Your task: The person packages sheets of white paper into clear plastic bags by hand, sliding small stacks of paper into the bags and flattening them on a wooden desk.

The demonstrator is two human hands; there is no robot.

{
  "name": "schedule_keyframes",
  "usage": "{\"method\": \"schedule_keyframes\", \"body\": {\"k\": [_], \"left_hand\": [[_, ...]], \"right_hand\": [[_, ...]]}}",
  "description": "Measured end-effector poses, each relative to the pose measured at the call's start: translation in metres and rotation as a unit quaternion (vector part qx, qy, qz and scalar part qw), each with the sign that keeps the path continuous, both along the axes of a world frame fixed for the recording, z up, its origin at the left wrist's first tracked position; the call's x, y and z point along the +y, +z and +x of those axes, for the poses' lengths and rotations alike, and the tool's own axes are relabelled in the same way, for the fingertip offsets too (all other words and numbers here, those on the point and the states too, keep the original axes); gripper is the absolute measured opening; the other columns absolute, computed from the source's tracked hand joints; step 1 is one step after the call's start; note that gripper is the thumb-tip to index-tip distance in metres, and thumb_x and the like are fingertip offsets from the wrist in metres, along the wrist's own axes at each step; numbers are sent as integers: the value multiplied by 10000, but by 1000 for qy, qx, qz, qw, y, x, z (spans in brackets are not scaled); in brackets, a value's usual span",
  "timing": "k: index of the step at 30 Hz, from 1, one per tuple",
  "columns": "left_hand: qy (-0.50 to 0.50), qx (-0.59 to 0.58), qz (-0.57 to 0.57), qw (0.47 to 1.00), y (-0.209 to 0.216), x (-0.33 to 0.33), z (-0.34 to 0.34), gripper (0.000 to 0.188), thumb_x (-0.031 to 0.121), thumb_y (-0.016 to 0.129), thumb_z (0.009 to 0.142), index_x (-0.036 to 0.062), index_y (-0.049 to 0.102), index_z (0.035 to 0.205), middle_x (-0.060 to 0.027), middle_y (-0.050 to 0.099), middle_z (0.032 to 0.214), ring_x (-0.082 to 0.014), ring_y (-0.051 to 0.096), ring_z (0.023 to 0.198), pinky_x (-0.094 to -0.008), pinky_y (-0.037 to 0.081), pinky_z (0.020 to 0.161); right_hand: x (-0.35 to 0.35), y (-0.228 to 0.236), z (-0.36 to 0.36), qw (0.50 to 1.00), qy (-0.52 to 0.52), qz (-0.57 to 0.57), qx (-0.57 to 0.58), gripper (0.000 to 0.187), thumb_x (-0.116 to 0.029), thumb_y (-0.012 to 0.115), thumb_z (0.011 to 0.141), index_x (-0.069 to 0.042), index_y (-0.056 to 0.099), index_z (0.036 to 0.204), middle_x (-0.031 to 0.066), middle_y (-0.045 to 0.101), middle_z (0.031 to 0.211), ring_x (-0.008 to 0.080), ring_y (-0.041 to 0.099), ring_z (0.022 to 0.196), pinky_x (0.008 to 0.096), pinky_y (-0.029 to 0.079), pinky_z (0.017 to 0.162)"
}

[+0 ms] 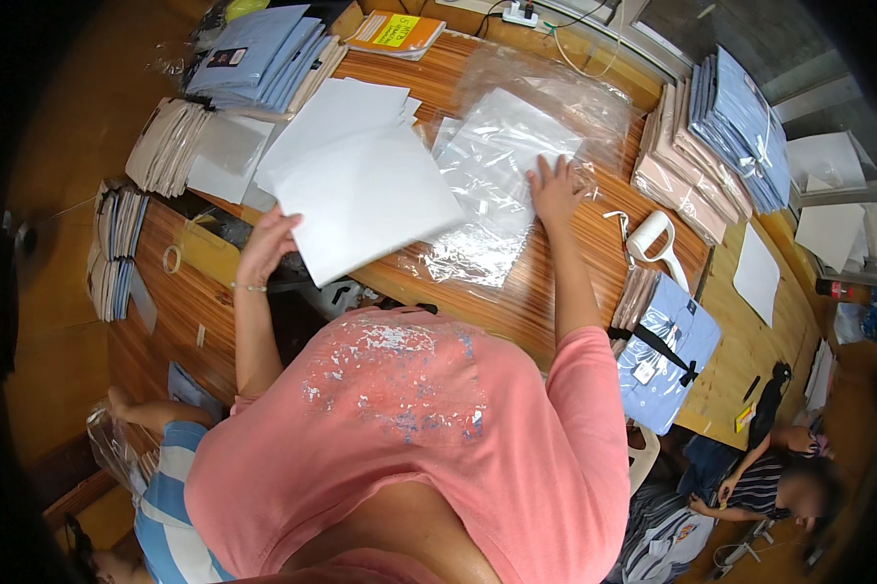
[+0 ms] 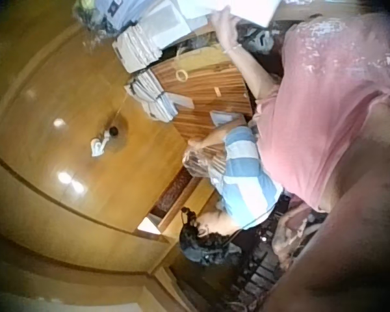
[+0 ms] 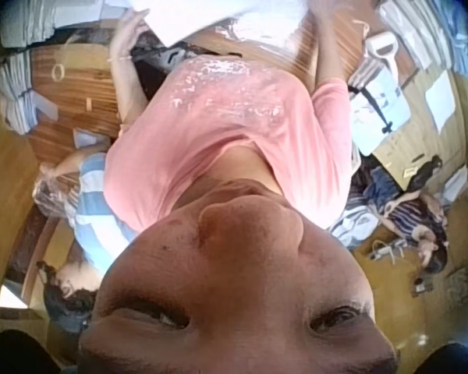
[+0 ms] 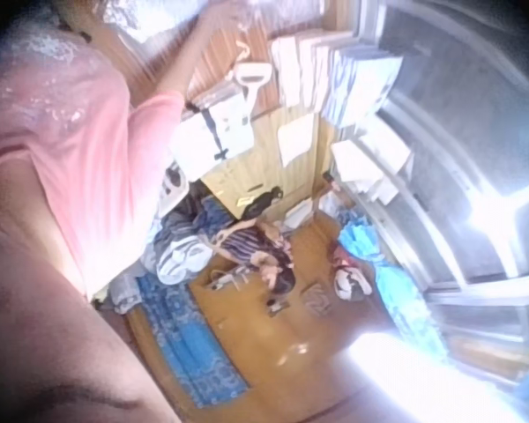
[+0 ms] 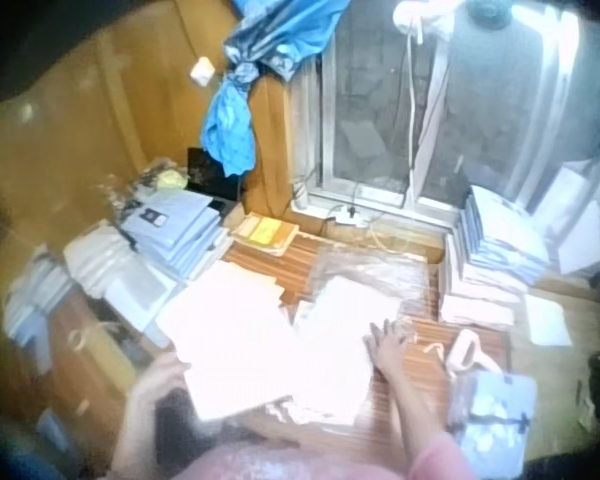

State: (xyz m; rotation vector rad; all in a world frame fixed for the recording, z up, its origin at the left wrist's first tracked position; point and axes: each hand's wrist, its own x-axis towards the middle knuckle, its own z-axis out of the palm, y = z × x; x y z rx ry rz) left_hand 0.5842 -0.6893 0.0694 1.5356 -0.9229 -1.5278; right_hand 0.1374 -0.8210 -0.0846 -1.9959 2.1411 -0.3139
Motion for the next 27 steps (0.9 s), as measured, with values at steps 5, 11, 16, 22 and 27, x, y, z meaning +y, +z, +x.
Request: {"method": "schedule_keyframes", "body": {"k": [5,11,16,22,27], "left_hand": [[211,98,-63,970,-59,-21,50,278,159,578,945,-21,504,1144,-119,612,1067,-211,639,950,-343,557,824],[344,48,-23,938,-102,-35,24,751,92,619,901,-43,122,1448,-184,427,1310,-309,470,1189,-396,447,963],[145,-388,-335,847,-115,-32,-64,516,27,582,864,9,413,1351,-184,439,1358,-307,399,1274,-401,326,1073],[-257,-319,-379,830,-138,-45,-143,264,81,551,886,17,616,1133,-160,575,1221,-311,501,1205,-407,376,1046],[-292,-458,-319,777,-151,-39,-172,616,277,552,915,39,328,1438,-199,237,1507,-337,195,1416,-542,151,1135]], "right_hand": [[-15,-1,3,991,-82,-81,-72,482,-460,438,951,-236,480,1376,153,311,1500,342,211,1420,688,94,1077],[49,19,30,978,204,-32,16,510,-466,464,937,-206,480,1375,174,310,1495,347,237,1405,659,114,1090],[10,2,11,998,-6,-44,43,517,-484,460,935,-210,479,1374,152,309,1502,334,227,1413,670,112,1088],[33,21,39,977,212,-22,-21,534,-494,463,933,-229,445,1396,117,292,1516,320,217,1419,680,126,1078],[30,16,19,972,234,21,26,595,-577,490,888,-294,430,1407,106,245,1542,312,166,1439,682,124,1076]]}}
